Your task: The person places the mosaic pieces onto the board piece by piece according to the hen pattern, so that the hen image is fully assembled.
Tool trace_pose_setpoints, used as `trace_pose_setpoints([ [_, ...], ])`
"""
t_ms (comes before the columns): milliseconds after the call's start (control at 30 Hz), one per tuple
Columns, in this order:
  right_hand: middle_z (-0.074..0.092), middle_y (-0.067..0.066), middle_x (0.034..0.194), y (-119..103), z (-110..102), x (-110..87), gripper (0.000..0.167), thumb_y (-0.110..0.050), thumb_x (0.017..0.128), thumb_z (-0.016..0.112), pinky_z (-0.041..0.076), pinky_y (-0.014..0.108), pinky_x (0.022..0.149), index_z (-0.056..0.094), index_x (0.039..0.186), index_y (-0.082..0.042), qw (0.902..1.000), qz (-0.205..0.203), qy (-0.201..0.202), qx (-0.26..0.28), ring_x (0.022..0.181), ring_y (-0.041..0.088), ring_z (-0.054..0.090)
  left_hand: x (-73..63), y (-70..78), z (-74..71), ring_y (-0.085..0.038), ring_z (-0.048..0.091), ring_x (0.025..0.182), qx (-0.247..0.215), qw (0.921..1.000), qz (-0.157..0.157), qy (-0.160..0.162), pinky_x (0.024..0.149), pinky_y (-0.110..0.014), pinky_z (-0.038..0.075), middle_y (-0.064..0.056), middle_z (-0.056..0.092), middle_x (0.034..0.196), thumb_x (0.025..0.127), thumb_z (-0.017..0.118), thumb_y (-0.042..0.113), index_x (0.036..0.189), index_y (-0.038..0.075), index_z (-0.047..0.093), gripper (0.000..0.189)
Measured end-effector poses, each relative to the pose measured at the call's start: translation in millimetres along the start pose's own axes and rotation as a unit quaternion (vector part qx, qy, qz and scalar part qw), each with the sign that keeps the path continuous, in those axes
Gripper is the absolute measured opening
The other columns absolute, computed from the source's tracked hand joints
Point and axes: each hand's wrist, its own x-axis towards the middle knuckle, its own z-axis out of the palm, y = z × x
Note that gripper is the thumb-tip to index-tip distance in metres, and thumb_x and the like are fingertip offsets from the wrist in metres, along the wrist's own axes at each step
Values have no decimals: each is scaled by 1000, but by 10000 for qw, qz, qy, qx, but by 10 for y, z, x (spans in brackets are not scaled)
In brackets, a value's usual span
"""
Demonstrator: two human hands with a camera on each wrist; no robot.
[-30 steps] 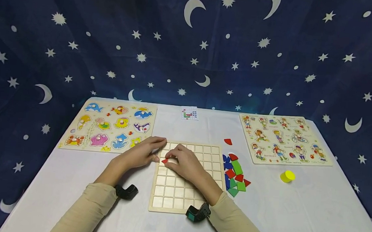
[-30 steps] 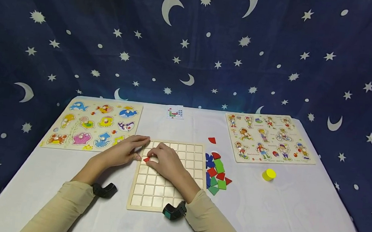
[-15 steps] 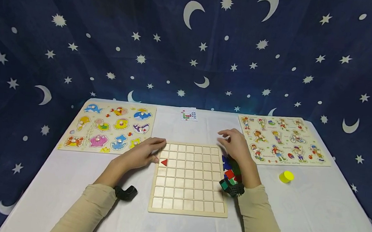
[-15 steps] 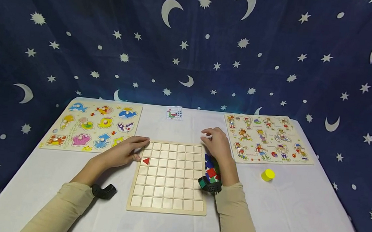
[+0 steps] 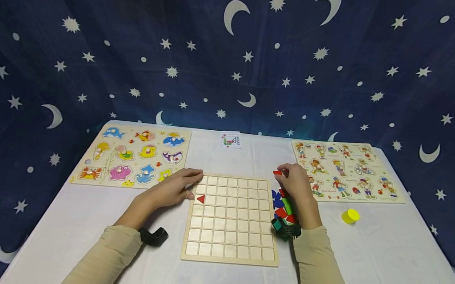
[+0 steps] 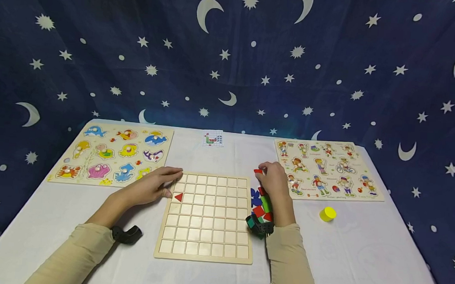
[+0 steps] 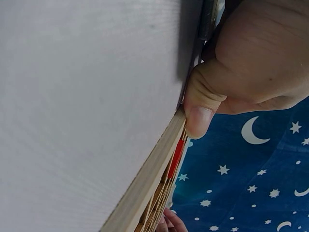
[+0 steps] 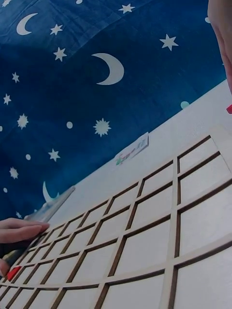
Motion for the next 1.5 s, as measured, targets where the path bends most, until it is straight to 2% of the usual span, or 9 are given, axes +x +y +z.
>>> trace_pose_setpoints([
  [233,61,18,99,-14,35,8,26,-20,92,62,48,45,85,67,110,-2,10000,52,-14,-29,92,32,55,-11,-9,12,-28,39,136,-26,10000,-4,-30,110,-44,35,-12,42,147,87,67,27,142,2,43,65],
  [467,64,21,103,-33,60,25,31,-20,99,49,47,50,93,66,113,1,9990,10,275,-344,101,37,59,-7,-17,16,-29,39,135,7,10000,27,9,110,-44,35,-12,42,147,87,67,27,141,2,43,65],
  [700,68,15,110,-69,53,4,32,-30,100,47,50,53,85,67,112,-9,9972,202,492,-521,102,35,62,-12,-14,21,-29,39,136,-37,10000,36,9,110,-44,34,-13,42,147,86,67,27,141,2,43,65],
  [800,70,13,103,-138,42,-13,28,-32,97,52,51,49,78,67,110,-12,9973,52,691,-261,93,34,65,-14,-11,20,-28,39,136,-45,10000,43,22,110,-44,34,-13,42,146,86,67,27,141,2,43,65],
  [933,72,10,92,-284,29,-54,23,-31,94,59,48,38,61,68,108,-15,9960,-258,849,90,74,27,62,-14,-7,13,-28,39,135,-48,10000,42,42,110,-44,35,-12,42,146,86,67,27,141,2,43,65],
  [1067,71,8,95,-463,44,-116,23,-27,94,59,44,31,57,68,112,-15,9952,-658,644,320,70,21,59,-12,-5,5,-28,39,135,-37,10000,20,17,110,-44,35,-11,42,147,86,67,27,141,2,43,66],
  [1267,69,4,101,-753,159,-230,23,-23,94,59,50,35,68,69,113,-17,9914,-1216,206,429,78,18,62,-9,-5,1,-28,38,136,-26,10000,19,-39,110,-44,35,-11,41,147,87,67,28,141,2,43,65],
  [1367,70,-1,91,-900,258,-291,20,-25,93,61,51,33,69,70,110,-18,9888,-1390,2,536,75,13,61,-5,-7,1,-29,38,136,-57,10000,44,-35,110,-44,35,-12,41,147,87,67,27,141,1,44,64],
  [1500,68,-6,78,-1055,419,-377,13,-27,90,65,47,28,64,69,99,-18,9852,-1600,-170,593,67,8,57,2,-10,-3,-29,38,136,-89,9999,46,-24,110,-45,35,-12,41,147,87,67,27,140,1,44,63],
])
